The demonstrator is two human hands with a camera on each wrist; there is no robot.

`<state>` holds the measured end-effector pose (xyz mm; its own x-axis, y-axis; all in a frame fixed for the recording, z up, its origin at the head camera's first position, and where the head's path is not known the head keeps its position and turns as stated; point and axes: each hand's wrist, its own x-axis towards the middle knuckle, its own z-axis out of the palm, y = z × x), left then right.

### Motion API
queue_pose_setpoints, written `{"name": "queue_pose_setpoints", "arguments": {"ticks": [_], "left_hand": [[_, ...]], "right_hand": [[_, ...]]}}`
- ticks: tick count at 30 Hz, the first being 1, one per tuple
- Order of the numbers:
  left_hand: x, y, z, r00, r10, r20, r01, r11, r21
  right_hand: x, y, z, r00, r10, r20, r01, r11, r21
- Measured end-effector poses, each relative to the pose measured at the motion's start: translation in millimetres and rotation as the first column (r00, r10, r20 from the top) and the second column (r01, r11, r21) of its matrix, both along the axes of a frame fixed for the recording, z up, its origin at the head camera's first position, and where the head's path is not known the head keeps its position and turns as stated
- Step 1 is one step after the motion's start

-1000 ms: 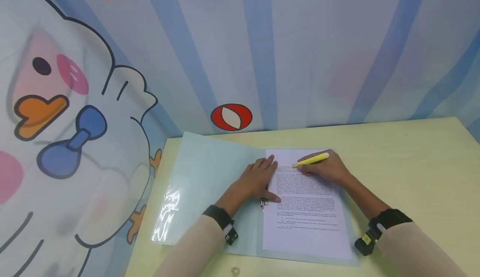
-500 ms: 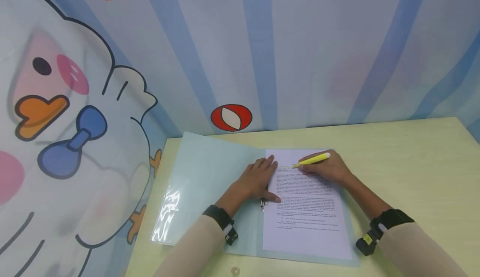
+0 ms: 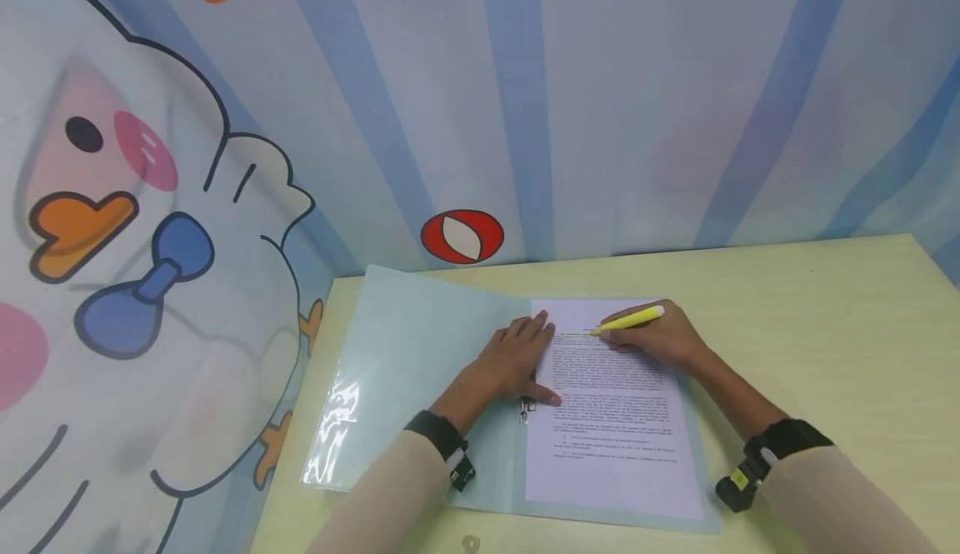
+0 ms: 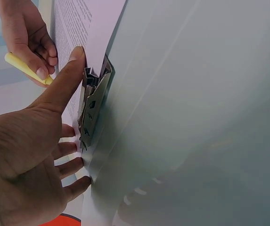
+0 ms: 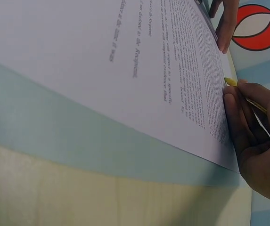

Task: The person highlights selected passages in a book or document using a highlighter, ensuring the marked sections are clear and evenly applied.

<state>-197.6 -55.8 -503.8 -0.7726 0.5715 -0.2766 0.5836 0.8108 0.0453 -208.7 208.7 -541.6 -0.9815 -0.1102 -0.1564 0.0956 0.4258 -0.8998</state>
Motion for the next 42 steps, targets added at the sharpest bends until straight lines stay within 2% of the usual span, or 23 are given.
{"name": "queue_pose_setpoints", "arguments": {"ticks": [12,20,42], "left_hand": [[-1.2,1,-0.4,1.0,-0.003,0.005,0.003,1.0,-0.003],[-1.0,2,-0.5,1.0,0.006,0.005,-0.006,1.0,-0.005],[-0.2,1,-0.4,1.0,0.016,0.013,-0.016,1.0,0.005]], "right_hand": [[0.1,2,0.4,1.0,0.0,-0.013,0.0,1.0,0.028],[-1.0,5,-1.5,1.0,-0.002,-0.018,0.001,1.0,-0.012],[1.7,10,1.0,1.0,-0.01,-0.006,0.01,1.0,-0.002]]}}
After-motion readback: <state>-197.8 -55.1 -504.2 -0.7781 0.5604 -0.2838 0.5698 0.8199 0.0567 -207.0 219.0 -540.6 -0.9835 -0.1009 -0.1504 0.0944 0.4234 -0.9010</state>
